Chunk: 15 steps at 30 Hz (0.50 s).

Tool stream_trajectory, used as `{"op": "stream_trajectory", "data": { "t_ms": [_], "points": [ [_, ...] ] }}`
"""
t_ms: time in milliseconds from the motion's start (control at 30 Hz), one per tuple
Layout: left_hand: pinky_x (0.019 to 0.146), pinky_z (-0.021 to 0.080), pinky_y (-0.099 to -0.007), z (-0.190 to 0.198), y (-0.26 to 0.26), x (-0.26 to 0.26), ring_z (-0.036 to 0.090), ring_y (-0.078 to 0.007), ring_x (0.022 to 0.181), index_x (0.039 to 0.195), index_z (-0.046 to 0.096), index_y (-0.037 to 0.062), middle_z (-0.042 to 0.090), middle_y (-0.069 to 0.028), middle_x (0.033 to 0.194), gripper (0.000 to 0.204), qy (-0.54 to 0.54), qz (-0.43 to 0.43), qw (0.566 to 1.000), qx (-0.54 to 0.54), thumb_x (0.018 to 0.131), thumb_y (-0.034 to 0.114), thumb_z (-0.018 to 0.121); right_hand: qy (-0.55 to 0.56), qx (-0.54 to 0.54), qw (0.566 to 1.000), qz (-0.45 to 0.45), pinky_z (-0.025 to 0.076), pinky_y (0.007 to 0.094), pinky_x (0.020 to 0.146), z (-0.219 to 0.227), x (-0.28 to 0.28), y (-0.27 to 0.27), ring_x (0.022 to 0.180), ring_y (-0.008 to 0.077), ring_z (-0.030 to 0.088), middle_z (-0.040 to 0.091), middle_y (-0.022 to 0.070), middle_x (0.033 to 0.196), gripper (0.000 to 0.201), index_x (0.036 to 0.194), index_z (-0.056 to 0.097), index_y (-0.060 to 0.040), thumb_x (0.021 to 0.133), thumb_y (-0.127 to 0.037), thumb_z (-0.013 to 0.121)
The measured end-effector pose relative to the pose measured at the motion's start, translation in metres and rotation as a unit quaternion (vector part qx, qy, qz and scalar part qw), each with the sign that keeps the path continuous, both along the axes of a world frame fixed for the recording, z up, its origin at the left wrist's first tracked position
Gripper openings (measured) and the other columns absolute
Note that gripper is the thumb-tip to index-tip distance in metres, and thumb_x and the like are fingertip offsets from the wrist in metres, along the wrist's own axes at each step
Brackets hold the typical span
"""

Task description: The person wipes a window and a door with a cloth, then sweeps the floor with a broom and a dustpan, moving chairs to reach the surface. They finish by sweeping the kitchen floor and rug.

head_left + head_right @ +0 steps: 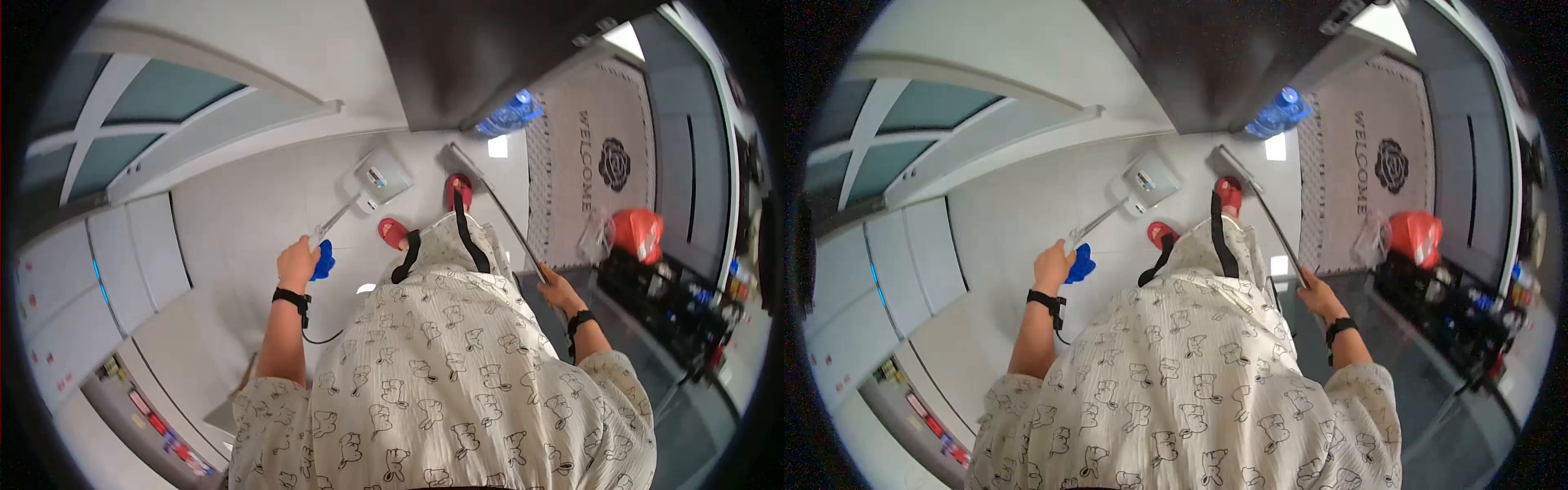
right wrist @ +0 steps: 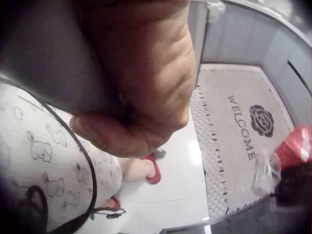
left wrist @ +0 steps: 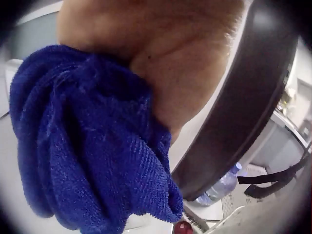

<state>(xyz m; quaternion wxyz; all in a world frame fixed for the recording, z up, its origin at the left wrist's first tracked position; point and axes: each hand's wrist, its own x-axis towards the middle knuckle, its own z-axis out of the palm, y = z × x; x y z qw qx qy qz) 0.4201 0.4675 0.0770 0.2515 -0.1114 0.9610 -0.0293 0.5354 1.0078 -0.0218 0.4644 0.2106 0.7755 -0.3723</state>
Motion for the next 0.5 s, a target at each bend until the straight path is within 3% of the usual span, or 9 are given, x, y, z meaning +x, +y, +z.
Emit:
{"op": "stream_trajectory", "data": {
  "t_ms": [67, 100, 233, 267, 367, 400, 433, 467, 500],
  "points": [
    [0.064, 0.046, -0.0416, 0.002, -0.022, -0.001, 0.059, -0.0339, 0.073, 0.094, 0.053, 0.0036, 0.061, -0.0178, 0.075, 0.033, -0.001, -0.005, 1.0, 0.009, 0.077, 0.032, 0.054, 0.139, -0.038, 0.989, -0.044, 0.04, 0.0278, 0.045, -0.012, 0.013, -0.001, 0.045, 0.0126, 0.042, 0.053, 0.0066, 0.07, 0.061, 0.133, 0.025, -0.0042, 0.078, -0.009, 0.051],
    [0.061, 0.046, -0.0409, -0.002, -0.032, -0.006, 0.059, -0.0333, 0.069, 0.093, 0.053, 0.0036, 0.06, -0.0166, 0.07, 0.033, 0.024, -0.033, 0.999, 0.001, 0.076, 0.032, 0.055, 0.073, -0.055, 0.984, -0.151, 0.039, 0.0255, 0.046, 0.029, 0.009, -0.026, 0.049, 0.0104, 0.043, 0.052, 0.0049, 0.071, 0.059, 0.133, 0.026, -0.0035, 0.079, -0.008, 0.049],
    [0.061, 0.046, -0.0417, 0.003, 0.021, -0.046, 0.059, -0.0328, 0.07, 0.093, 0.053, 0.0038, 0.06, -0.0167, 0.071, 0.034, 0.028, -0.083, 0.996, 0.008, 0.075, 0.032, 0.056, 0.108, -0.075, 0.932, -0.337, 0.037, 0.0255, 0.038, 0.0, -0.002, 0.024, 0.043, 0.0126, 0.045, 0.048, 0.0024, 0.057, 0.052, 0.128, 0.034, -0.0015, 0.078, -0.004, 0.045],
    [0.061, 0.046, -0.0407, 0.003, 0.038, -0.054, 0.059, -0.0318, 0.071, 0.093, 0.053, 0.005, 0.061, -0.0156, 0.073, 0.032, 0.018, -0.112, 0.993, -0.01, 0.076, 0.031, 0.057, 0.204, -0.082, 0.925, -0.311, 0.036, 0.0281, 0.035, -0.038, -0.016, 0.045, 0.039, 0.0142, 0.044, 0.047, 0.0031, 0.055, 0.046, 0.122, 0.04, -0.0023, 0.076, -0.003, 0.044],
    [0.062, 0.047, -0.0403, 0.012, 0.098, -0.082, 0.059, -0.031, 0.072, 0.093, 0.052, 0.0062, 0.061, -0.0139, 0.075, 0.03, 0.009, -0.15, 0.988, -0.024, 0.076, 0.03, 0.059, 0.188, -0.047, 0.935, -0.298, 0.041, 0.0293, 0.046, -0.065, -0.081, 0.083, 0.056, 0.0159, 0.05, 0.053, 0.0119, 0.069, 0.04, 0.112, 0.046, -0.006, 0.072, -0.006, 0.045],
    [0.063, 0.047, -0.0402, 0.014, 0.116, -0.09, 0.059, -0.0311, 0.072, 0.093, 0.052, 0.0062, 0.061, -0.0135, 0.074, 0.03, 0.011, -0.147, 0.989, -0.028, 0.076, 0.03, 0.059, 0.195, -0.02, 0.94, -0.28, 0.044, 0.0345, 0.049, -0.054, -0.097, 0.076, 0.057, 0.022, 0.054, 0.057, 0.0151, 0.073, 0.041, 0.111, 0.044, 0.0018, 0.072, -0.008, 0.051],
    [0.063, 0.047, -0.0403, 0.012, 0.128, -0.092, 0.06, -0.0314, 0.072, 0.093, 0.053, 0.0062, 0.062, -0.0137, 0.075, 0.031, 0.023, -0.151, 0.987, -0.044, 0.075, 0.031, 0.059, 0.221, -0.041, 0.963, -0.147, 0.045, 0.0357, 0.049, -0.115, -0.08, 0.08, 0.059, 0.0218, 0.055, 0.058, 0.0156, 0.076, 0.047, 0.114, 0.042, 0.0022, 0.071, -0.01, 0.056],
    [0.063, 0.047, -0.0404, 0.007, 0.139, -0.088, 0.06, -0.0317, 0.072, 0.093, 0.053, 0.0063, 0.062, -0.0138, 0.076, 0.031, 0.044, -0.148, 0.987, -0.055, 0.075, 0.031, 0.059, 0.09, -0.077, 0.967, -0.226, 0.048, 0.0383, 0.057, -0.179, -0.068, 0.065, 0.07, 0.0263, 0.059, 0.06, 0.0184, 0.088, 0.055, 0.119, 0.038, 0.0018, 0.071, -0.013, 0.059],
    [0.064, 0.047, -0.0413, 0.009, 0.144, -0.088, 0.06, -0.0325, 0.074, 0.095, 0.054, 0.0064, 0.062, -0.0148, 0.079, 0.033, 0.048, -0.132, 0.989, -0.052, 0.075, 0.031, 0.06, 0.126, -0.003, 0.989, -0.072, 0.048, 0.0394, 0.071, -0.115, -0.064, 0.04, 0.086, 0.0317, 0.059, 0.058, 0.0211, 0.1, 0.058, 0.122, 0.037, 0.0008, 0.07, -0.016, 0.058]
  ]
}}
